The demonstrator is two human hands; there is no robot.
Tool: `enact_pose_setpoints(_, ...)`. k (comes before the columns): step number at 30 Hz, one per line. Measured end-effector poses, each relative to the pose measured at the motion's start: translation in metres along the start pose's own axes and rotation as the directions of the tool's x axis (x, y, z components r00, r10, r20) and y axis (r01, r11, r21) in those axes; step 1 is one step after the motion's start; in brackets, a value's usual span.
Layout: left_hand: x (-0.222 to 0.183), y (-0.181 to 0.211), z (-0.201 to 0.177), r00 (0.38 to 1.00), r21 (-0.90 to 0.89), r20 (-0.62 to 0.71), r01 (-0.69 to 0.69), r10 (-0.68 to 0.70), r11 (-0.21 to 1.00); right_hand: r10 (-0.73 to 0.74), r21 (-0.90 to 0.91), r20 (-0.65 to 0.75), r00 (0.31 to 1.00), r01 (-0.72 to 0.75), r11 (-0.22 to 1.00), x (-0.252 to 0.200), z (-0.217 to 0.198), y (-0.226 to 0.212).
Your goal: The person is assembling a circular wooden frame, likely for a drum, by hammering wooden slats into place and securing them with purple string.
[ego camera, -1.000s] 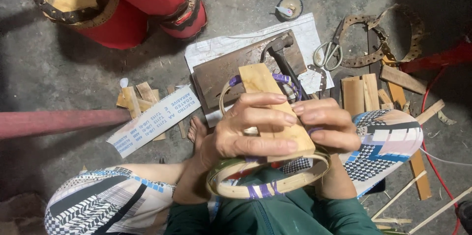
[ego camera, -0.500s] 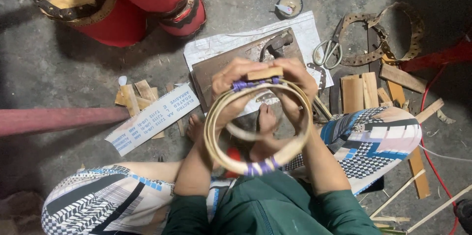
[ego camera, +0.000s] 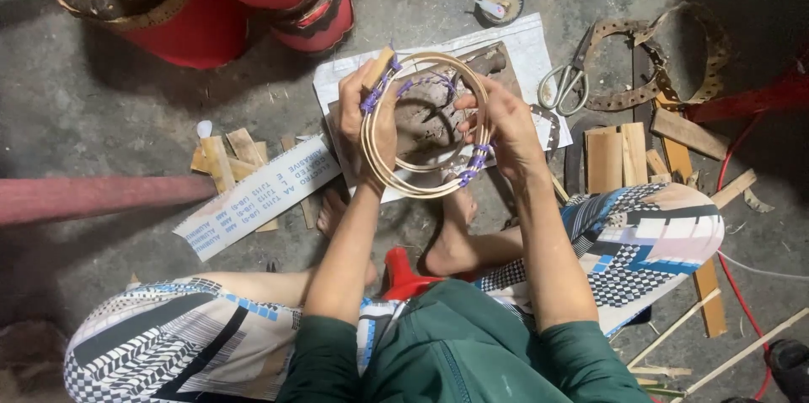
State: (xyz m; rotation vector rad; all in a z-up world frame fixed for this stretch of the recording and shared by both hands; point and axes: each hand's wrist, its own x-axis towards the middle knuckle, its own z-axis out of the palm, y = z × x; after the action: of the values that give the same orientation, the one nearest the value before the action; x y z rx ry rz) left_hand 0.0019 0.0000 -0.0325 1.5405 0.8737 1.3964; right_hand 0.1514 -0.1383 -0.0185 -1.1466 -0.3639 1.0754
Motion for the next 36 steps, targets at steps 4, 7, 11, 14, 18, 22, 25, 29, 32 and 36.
enact_pose_setpoints(4, -0.009, -0.024, 0.001, 0.999, -0.033, -0.031, 0.015, -0.016, 0.999, -0.056, -0.023, 0.004, 0.998, 0.056, 0.998, 0.005, 0.007, 0.001)
enact_pose_setpoints(7, -0.012, -0.032, -0.005, 1.0, -0.038, 0.003, 0.016, -0.016, 0.999, -0.06, -0.029, -0.006, 0.998, 0.06, 0.998, 0.009, 0.005, 0.006)
enact_pose_setpoints(11, -0.02, -0.047, -0.009, 0.997, 0.129, 0.072, -0.016, 0.007, 0.992, -0.059, -0.039, -0.057, 0.997, 0.057, 0.998, 0.012, 0.006, 0.008)
enact_pose_setpoints(14, -0.026, -0.055, -0.009, 0.992, 0.124, 0.122, 0.005, -0.02, 0.992, -0.081, -0.063, -0.093, 0.992, 0.075, 0.995, 0.011, 0.006, 0.007)
enact_pose_setpoints(18, -0.031, -0.067, -0.002, 0.987, 0.112, 0.158, -0.006, -0.012, 0.994, -0.128, -0.064, -0.12, 0.984, 0.121, 0.991, 0.011, -0.002, 0.01)
enact_pose_setpoints(22, -0.034, -0.064, 0.007, 0.984, 0.156, 0.163, 0.048, -0.074, 0.987, -0.199, -0.111, -0.146, 0.969, 0.184, 0.977, 0.014, -0.011, 0.022)
enact_pose_setpoints(25, -0.035, -0.062, 0.009, 0.98, 0.156, 0.174, 0.065, -0.092, 0.986, -0.257, -0.169, -0.166, 0.952, 0.23, 0.958, 0.014, -0.014, 0.024)
enact_pose_setpoints(29, -0.031, -0.064, 0.003, 0.969, 0.188, 0.23, 0.043, -0.087, 0.981, -0.299, -0.221, -0.144, 0.943, 0.264, 0.939, 0.021, -0.024, 0.031)
enact_pose_setpoints(32, -0.022, -0.056, 0.001, 0.932, 0.045, 0.335, 0.129, -0.136, 0.991, -0.288, -0.185, -0.137, 0.948, 0.261, 0.947, 0.024, -0.03, 0.03)
enact_pose_setpoints(36, -0.03, -0.116, 0.006, 0.817, 0.089, 0.488, 0.305, -0.308, 0.948, -0.249, -0.128, -0.131, 0.96, 0.232, 0.964, 0.024, -0.034, 0.028)
